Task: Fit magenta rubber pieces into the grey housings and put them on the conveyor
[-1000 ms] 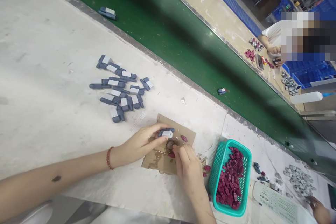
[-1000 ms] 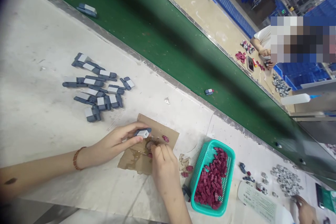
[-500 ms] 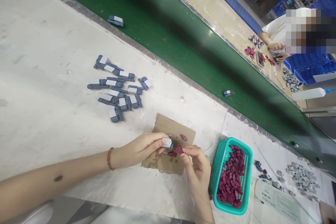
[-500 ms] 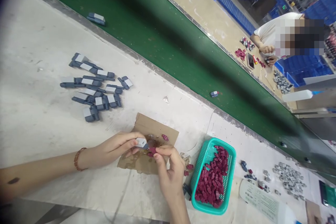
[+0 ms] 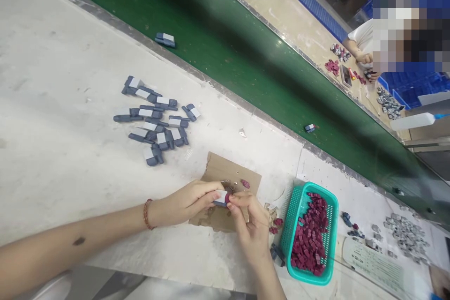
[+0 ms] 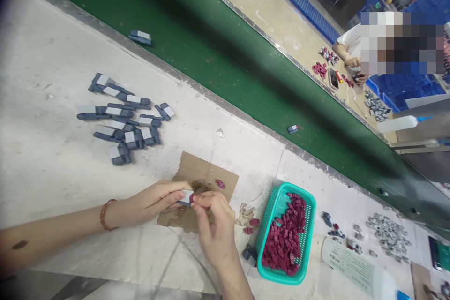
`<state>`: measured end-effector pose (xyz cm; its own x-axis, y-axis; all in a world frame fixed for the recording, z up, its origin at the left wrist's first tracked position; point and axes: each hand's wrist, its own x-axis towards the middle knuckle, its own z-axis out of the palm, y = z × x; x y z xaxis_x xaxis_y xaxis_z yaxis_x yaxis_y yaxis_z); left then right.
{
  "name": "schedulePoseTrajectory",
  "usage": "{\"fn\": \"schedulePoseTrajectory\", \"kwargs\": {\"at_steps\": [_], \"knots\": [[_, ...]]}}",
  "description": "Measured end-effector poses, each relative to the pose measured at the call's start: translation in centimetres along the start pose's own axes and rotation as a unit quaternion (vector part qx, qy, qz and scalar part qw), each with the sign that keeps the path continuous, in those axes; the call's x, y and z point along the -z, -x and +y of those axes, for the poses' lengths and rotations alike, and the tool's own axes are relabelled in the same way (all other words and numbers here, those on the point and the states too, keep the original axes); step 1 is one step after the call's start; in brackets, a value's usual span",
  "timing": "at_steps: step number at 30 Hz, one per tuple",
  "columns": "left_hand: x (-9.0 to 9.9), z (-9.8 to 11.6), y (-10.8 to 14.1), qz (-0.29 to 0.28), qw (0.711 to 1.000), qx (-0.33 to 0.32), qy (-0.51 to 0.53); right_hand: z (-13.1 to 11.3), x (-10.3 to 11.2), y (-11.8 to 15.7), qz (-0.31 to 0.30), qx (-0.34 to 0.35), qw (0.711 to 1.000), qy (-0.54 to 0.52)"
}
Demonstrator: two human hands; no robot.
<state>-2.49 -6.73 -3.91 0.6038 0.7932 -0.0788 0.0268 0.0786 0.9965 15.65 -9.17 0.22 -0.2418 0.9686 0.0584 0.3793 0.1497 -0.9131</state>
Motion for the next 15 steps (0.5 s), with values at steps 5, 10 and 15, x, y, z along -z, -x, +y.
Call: {"fn": "schedulePoseTrajectory", "kwargs": {"at_steps": [5, 10, 15], "knots": [[0.0, 0.0, 0.1, -0.002, 0.999, -0.014, -0.049, 0.0, -0.1, 0.3, 0.01, -0.047, 0.999, -0.009], [-0.2, 0.6, 0.4, -0.011, 0.995, -0.018, -0.092, -0.2, 0.0, 0.9, 0.041, -0.132, 0.987, -0.079], [-0.8, 0.2, 0.7, 0.01, 0.992, -0.014, -0.129, -0.5, -0.5, 1.2, 0.04, -0.105, 0.991, -0.068]]}}
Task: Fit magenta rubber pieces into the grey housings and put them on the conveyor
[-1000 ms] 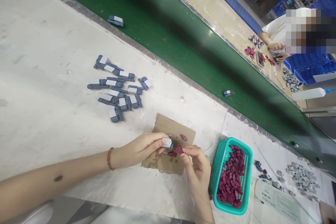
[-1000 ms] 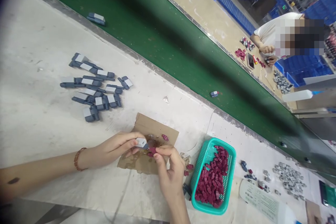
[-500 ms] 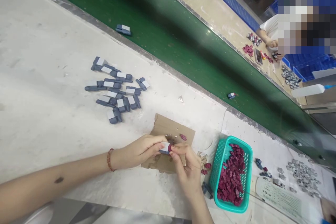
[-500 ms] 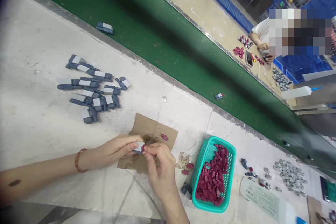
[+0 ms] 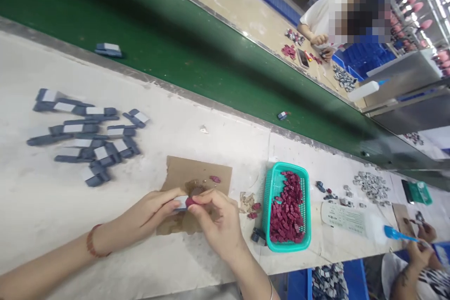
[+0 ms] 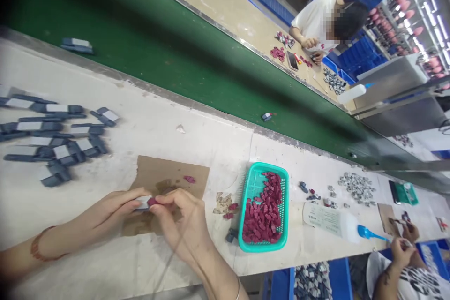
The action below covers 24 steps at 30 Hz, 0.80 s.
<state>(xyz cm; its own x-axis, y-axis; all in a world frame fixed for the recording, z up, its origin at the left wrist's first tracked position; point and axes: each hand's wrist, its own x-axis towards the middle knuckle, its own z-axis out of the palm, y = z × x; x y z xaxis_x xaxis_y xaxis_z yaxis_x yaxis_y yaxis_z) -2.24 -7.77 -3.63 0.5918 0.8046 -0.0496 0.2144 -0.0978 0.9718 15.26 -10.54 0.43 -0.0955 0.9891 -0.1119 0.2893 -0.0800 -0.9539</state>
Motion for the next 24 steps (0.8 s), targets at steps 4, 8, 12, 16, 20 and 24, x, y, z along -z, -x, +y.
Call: {"fn": "schedulePoseTrajectory", "kwargs": {"at_steps": [4, 8, 12, 16, 20, 24], "knots": [[-0.3, -0.8, 0.4, 0.035, 0.998, 0.007, -0.044, -0.5, 3.0, 0.7, -0.03, 0.094, 0.991, 0.086], [1.1, -1.6, -0.3, 0.104, 0.986, 0.026, -0.124, 0.5, 10.0, 2.7, 0.095, 0.11, 0.952, 0.27], [3.5, -0.3, -3.2, 0.158, 0.968, 0.062, -0.185, 3.6, 15.8, 4.6, 0.133, 0.022, 0.881, 0.454], [5.0, 1.7, -7.9, 0.184, 0.967, 0.048, -0.172, 6.1, 17.3, 5.2, 0.088, -0.007, 0.855, 0.511], [5.8, 1.1, -13.0, 0.172, 0.976, 0.015, -0.135, 7.0, 17.3, 5.2, 0.089, -0.015, 0.846, 0.525], [6.8, -0.9, -17.5, 0.199, 0.962, -0.007, -0.187, 7.6, 17.6, 5.0, 0.093, 0.002, 0.84, 0.535]]}}
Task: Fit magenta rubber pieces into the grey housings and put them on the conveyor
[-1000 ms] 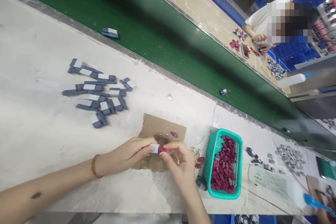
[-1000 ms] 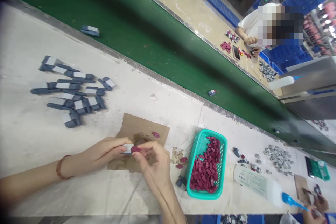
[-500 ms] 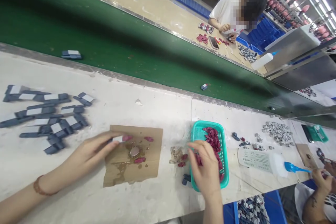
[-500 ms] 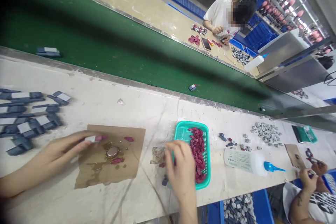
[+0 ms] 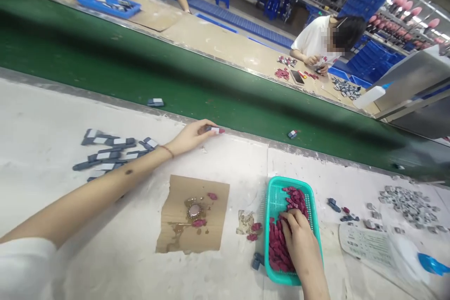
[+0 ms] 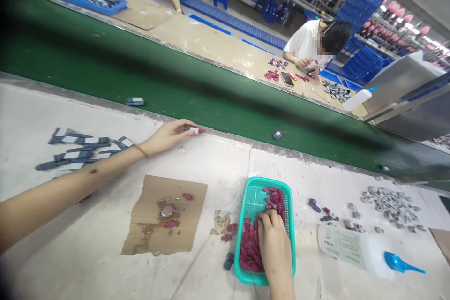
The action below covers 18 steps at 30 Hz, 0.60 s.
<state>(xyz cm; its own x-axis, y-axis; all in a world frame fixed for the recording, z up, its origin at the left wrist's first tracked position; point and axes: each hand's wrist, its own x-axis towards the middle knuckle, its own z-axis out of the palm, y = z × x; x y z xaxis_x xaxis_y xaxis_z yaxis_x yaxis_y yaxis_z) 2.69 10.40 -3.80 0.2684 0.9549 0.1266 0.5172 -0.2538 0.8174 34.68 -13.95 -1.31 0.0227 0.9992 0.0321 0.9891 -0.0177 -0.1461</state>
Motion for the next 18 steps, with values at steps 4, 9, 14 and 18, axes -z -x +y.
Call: {"fn": "schedulePoseTrajectory", "kwargs": {"at_steps": [4, 9, 14, 18], "knots": [[-0.9, -1.0, -3.0, 0.041, 0.997, -0.03, -0.058, 0.7, -0.5, -0.2, 0.069, 0.024, 0.996, -0.051], [0.3, -1.7, -3.8, 0.049, 0.99, -0.06, -0.119, 0.2, -0.1, -0.2, 0.113, -0.049, 0.97, -0.212], [4.6, -3.7, -2.6, 0.122, 0.979, -0.003, -0.165, -3.2, 1.6, 0.0, 0.124, -0.154, 0.874, -0.444], [7.7, -5.0, -1.7, 0.11, 0.974, 0.05, -0.192, -6.8, 1.9, -0.6, 0.093, -0.169, 0.823, -0.535]]}}
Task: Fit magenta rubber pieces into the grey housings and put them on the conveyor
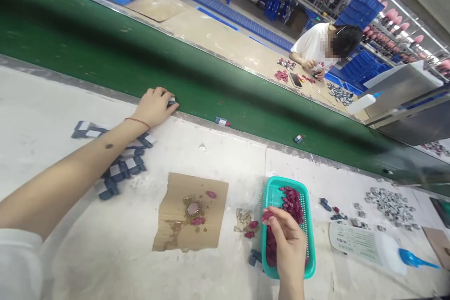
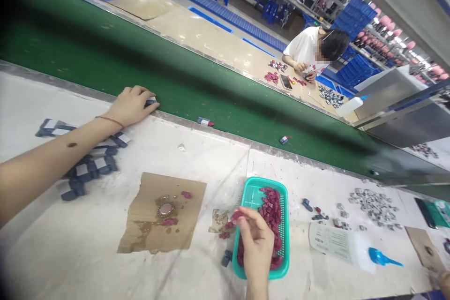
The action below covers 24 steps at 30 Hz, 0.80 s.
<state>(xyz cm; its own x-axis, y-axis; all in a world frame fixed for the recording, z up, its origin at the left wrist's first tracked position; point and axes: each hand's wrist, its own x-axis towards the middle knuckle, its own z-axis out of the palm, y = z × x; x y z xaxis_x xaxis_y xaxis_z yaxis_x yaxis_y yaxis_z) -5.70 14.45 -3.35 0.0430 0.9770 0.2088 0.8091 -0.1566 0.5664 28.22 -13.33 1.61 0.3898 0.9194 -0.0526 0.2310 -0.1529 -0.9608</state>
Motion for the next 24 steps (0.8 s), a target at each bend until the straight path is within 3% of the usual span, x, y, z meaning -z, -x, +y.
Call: {"fn": "schedulePoseTrajectory", "kwargs": {"at_steps": [4, 8, 11, 13, 15, 19, 21, 24], "knots": [[1.1, 0.1, 0.3, -0.002, 0.999, 0.031, 0.014, -0.6, -3.6, 0.5, -0.062, 0.011, 0.998, -0.025], [1.0, 1.0, 2.3, 0.017, 0.995, 0.072, 0.062, -0.7, -7.5, 0.7, -0.128, 0.109, 0.985, 0.037], [0.9, 1.6, 6.2, -0.062, 0.975, 0.096, 0.193, -0.6, -9.9, 0.8, -0.169, 0.201, 0.959, 0.105], [1.0, 2.0, 9.4, -0.137, 0.936, 0.104, 0.309, -0.4, -11.0, 0.8, -0.198, 0.259, 0.935, 0.138], [1.3, 2.5, 12.5, -0.171, 0.905, 0.106, 0.376, -0.2, -11.7, 0.7, -0.221, 0.311, 0.909, 0.171], [2.1, 3.6, 16.4, -0.155, 0.892, 0.125, 0.405, 0.2, -12.2, 0.4, -0.247, 0.37, 0.865, 0.232], [2.3, 4.1, 17.3, -0.151, 0.884, 0.151, 0.416, 0.2, -12.1, 0.4, -0.249, 0.37, 0.863, 0.237], [2.3, 4.5, 18.2, -0.156, 0.859, 0.186, 0.452, 0.1, -11.6, 0.5, -0.229, 0.335, 0.889, 0.213]]}}
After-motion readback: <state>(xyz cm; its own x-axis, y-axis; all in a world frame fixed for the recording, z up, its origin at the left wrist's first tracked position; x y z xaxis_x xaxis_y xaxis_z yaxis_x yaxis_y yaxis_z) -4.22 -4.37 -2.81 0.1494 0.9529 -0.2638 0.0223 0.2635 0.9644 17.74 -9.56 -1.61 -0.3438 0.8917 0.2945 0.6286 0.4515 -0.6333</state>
